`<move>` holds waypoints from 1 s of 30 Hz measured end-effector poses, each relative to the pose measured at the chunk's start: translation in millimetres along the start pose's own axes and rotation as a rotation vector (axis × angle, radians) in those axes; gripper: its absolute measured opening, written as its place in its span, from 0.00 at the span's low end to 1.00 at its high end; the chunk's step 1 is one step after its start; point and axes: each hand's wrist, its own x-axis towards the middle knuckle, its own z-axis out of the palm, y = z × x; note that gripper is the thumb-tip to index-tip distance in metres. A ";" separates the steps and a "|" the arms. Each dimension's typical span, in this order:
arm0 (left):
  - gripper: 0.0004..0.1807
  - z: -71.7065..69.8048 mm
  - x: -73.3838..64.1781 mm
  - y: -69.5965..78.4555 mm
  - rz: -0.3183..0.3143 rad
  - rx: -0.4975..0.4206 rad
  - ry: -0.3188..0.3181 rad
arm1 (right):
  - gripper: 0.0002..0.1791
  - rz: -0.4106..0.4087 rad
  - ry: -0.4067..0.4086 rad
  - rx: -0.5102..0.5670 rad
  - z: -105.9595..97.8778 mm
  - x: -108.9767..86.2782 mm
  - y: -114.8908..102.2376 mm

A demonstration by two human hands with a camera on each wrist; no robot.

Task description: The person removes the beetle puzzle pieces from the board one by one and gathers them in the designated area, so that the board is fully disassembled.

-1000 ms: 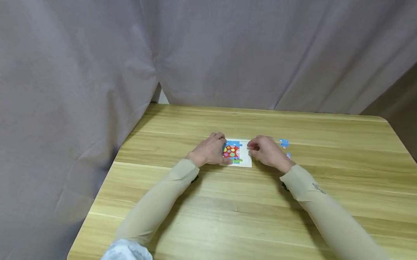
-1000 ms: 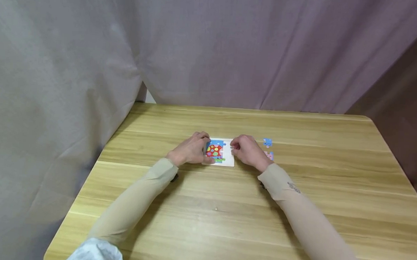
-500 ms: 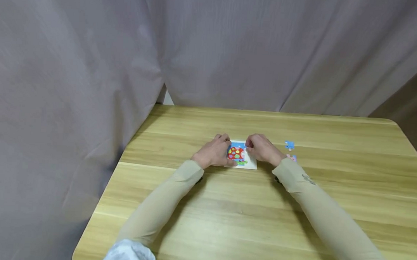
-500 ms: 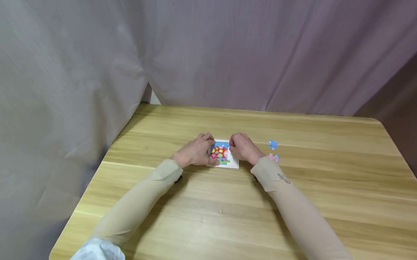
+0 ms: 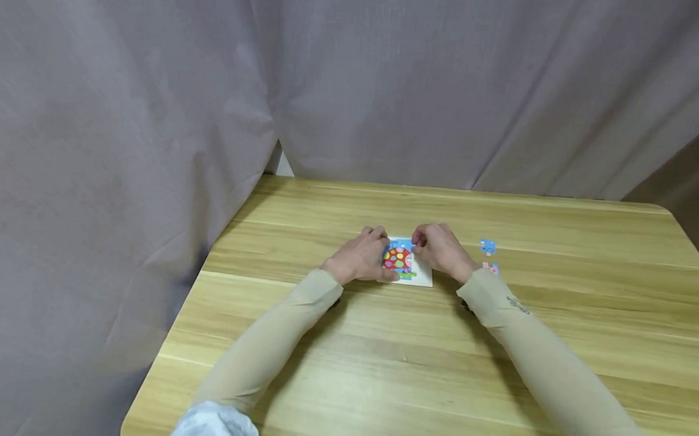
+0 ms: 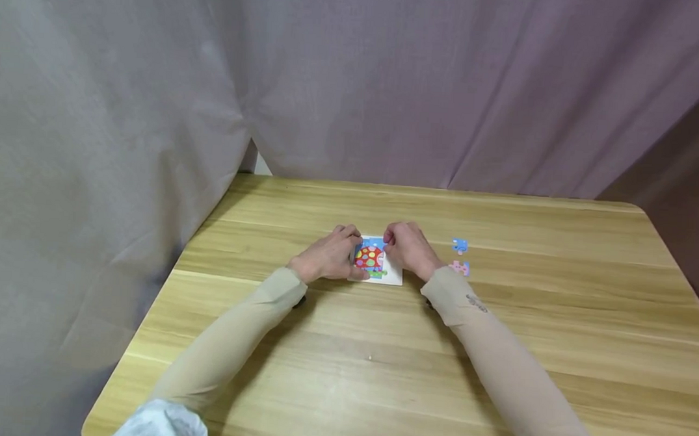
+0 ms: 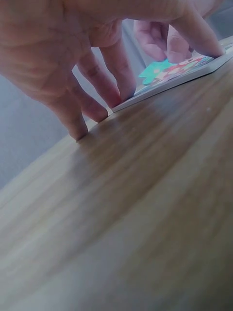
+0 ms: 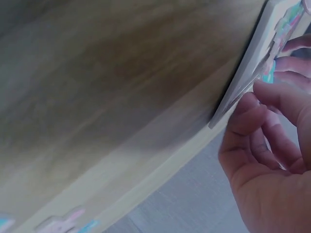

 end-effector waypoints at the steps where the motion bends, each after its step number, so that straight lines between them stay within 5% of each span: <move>1: 0.43 0.1 -0.3 -0.3 0.000 0.001 0.001 | 0.04 -0.007 0.008 -0.008 0.3 -0.3 -1.1; 7: 0.41 4.1 -4.2 0.9 -0.019 -0.011 -0.002 | 0.05 -0.026 0.014 -0.023 6.6 -6.5 -2.1; 16: 0.21 2.3 6.1 10.0 -0.071 0.038 0.127 | 0.03 -0.054 0.069 -0.042 10.0 -3.6 3.8; 30: 0.22 -0.5 9.0 9.4 -0.065 0.070 0.158 | 0.05 -0.040 0.082 -0.046 9.7 -2.9 0.2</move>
